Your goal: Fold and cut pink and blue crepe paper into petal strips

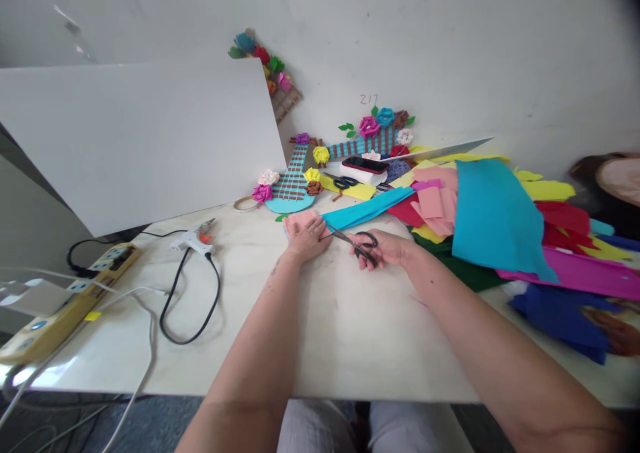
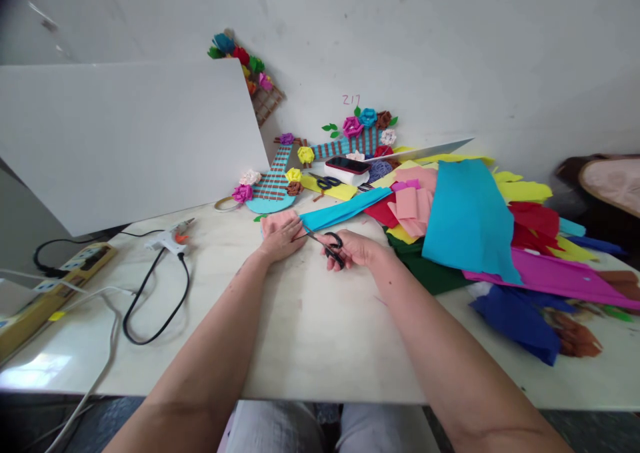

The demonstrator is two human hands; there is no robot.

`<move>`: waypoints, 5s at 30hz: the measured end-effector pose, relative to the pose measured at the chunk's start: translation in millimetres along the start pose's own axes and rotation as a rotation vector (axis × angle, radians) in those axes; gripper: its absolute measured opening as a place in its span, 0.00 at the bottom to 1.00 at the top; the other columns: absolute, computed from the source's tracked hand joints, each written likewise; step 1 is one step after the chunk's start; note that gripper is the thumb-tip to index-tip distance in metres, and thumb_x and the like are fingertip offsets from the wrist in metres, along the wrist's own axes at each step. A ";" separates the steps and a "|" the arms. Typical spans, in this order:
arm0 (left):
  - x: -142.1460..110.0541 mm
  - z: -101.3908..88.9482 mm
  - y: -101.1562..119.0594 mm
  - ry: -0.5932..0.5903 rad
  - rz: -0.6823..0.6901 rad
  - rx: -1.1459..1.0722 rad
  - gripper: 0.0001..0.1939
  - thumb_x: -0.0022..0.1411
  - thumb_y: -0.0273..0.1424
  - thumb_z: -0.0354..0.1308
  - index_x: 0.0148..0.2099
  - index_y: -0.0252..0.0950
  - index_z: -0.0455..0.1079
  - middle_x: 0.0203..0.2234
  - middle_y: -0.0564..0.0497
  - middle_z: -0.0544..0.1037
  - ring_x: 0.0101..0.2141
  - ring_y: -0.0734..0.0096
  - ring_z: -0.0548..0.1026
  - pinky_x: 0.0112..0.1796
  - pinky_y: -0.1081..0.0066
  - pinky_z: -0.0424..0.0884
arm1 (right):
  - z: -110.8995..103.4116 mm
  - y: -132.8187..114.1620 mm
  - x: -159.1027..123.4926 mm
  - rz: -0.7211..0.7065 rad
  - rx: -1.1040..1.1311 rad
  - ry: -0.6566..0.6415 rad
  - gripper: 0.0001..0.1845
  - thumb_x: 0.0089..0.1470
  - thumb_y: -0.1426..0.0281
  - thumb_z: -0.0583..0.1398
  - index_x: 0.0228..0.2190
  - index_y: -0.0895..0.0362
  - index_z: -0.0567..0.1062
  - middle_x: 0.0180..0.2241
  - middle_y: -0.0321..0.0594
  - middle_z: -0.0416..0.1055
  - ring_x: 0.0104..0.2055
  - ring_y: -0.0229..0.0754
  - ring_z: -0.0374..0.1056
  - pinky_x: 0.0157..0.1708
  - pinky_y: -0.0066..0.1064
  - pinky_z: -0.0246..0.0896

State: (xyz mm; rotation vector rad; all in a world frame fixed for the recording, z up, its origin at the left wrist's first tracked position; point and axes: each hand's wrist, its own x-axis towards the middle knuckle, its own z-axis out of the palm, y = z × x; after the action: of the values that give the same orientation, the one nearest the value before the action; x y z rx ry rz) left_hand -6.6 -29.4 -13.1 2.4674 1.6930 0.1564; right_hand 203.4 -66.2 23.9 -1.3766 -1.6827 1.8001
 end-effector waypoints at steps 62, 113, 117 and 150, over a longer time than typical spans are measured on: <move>-2.5 8.1 8.8 0.205 -0.124 0.056 0.28 0.61 0.35 0.39 0.63 0.37 0.50 0.62 0.45 0.52 0.61 0.58 0.47 0.57 0.47 0.38 | 25.7 -15.5 24.8 0.116 0.221 0.090 0.26 0.52 0.48 0.51 0.31 0.60 0.68 0.17 0.34 0.64 0.15 0.30 0.61 0.08 0.20 0.36; -2.4 8.0 11.1 0.215 -0.127 0.133 0.28 0.62 0.36 0.38 0.62 0.33 0.52 0.61 0.43 0.54 0.60 0.57 0.49 0.56 0.46 0.41 | 36.3 -5.4 24.2 -0.051 0.229 0.221 0.25 0.52 0.50 0.53 0.28 0.61 0.69 0.12 0.32 0.61 0.12 0.29 0.54 0.08 0.20 0.39; -1.7 8.2 10.3 0.221 -0.138 0.119 0.28 0.62 0.36 0.38 0.62 0.32 0.52 0.61 0.44 0.54 0.60 0.57 0.49 0.56 0.48 0.42 | 31.1 -12.2 25.2 0.051 0.239 0.143 0.26 0.53 0.49 0.50 0.28 0.61 0.68 0.13 0.33 0.62 0.13 0.30 0.56 0.08 0.20 0.39; -2.5 6.9 11.8 0.229 -0.169 0.065 0.30 0.61 0.35 0.39 0.63 0.31 0.49 0.61 0.43 0.54 0.61 0.62 0.50 0.57 0.54 0.44 | 32.5 -12.7 33.2 0.041 0.223 0.228 0.25 0.50 0.49 0.54 0.26 0.61 0.68 0.14 0.32 0.61 0.12 0.28 0.55 0.08 0.20 0.36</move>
State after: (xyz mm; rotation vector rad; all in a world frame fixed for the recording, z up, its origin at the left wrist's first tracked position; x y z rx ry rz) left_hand 4.5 -36.3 -17.7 2.4153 2.0186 0.3828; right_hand 156.8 -56.6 16.3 -1.4626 -1.3066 1.7176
